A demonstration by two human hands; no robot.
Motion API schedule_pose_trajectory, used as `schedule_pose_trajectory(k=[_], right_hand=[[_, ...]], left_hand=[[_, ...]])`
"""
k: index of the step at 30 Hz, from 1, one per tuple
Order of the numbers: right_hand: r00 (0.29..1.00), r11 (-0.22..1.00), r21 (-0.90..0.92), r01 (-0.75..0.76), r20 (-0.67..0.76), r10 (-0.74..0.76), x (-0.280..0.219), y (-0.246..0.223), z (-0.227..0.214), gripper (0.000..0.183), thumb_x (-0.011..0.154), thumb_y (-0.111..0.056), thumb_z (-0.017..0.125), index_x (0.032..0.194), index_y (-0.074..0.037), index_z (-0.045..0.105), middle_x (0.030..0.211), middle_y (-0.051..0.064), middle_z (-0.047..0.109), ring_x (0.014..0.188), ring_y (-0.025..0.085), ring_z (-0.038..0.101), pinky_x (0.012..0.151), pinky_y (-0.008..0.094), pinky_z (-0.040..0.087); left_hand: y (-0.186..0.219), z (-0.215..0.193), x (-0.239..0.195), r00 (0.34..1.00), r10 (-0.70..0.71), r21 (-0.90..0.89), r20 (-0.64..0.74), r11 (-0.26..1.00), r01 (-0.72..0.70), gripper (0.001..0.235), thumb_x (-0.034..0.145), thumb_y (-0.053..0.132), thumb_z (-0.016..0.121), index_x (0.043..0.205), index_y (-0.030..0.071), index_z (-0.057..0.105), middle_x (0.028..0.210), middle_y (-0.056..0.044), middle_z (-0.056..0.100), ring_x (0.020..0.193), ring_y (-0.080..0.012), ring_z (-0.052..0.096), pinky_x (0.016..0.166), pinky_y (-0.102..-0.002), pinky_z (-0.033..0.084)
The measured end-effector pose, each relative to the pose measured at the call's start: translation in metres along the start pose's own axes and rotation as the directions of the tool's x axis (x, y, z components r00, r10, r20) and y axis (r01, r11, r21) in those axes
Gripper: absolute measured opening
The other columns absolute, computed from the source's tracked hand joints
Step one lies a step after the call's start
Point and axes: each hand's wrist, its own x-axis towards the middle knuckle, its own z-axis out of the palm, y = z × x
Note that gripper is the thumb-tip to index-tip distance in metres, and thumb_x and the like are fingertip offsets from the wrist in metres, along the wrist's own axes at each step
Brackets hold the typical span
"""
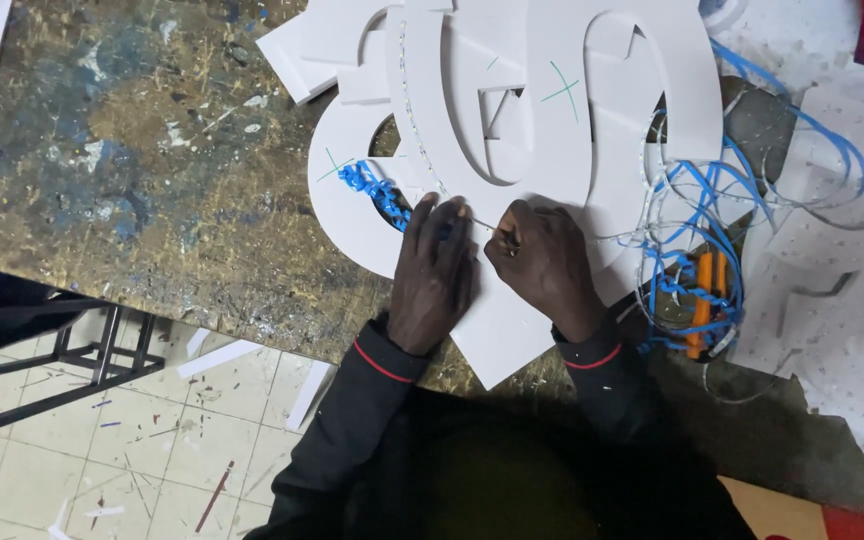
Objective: Cutting LED strips to length and fitting them into the channels of foam letters for sign fabrication.
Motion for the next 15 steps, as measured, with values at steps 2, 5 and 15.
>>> schedule_pose_trajectory(k=[2,5,15], right_hand=[[1.000,1.000,-0.002,0.013,0.010,-0.013,-0.002,0.001,-0.002,0.017,0.089,-0.003,0.076,0.083,-0.013,0.063,0.053,0.003,0.061,0.064,0.041,0.072,0.073,0.050,0.056],[0.999,0.999,0.011,0.040,0.021,-0.040,0.001,0.004,-0.004,0.019,0.088,-0.002,0.077,0.083,-0.013,0.063,0.054,0.003,0.061,0.063,0.038,0.072,0.073,0.048,0.056],[0.980,0.967,0.256,-0.005,0.193,-0.046,-0.004,-0.002,-0.044,0.014,0.099,0.003,0.073,0.107,-0.007,0.079,0.067,0.018,0.069,0.075,0.049,0.072,0.079,0.055,0.056]], left_hand=[[0.005,-0.003,-0.005,1.000,-0.009,-0.014,0.028,1.000,0.009,0.044,0.114,0.015,0.067,0.153,-0.003,0.066,0.154,-0.028,0.065,0.150,-0.0627,0.054,0.126,-0.066,0.047],[0.003,-0.007,-0.003,0.997,-0.012,-0.025,0.077,1.000,0.014,0.047,0.115,0.015,0.065,0.159,0.000,0.063,0.159,-0.027,0.062,0.154,-0.0628,0.050,0.126,-0.067,0.047],[0.013,-0.011,-0.007,0.977,-0.089,0.124,0.195,0.990,0.066,0.054,0.109,0.014,0.067,0.162,0.003,0.062,0.156,-0.025,0.061,0.154,-0.0601,0.050,0.123,-0.065,0.049]])
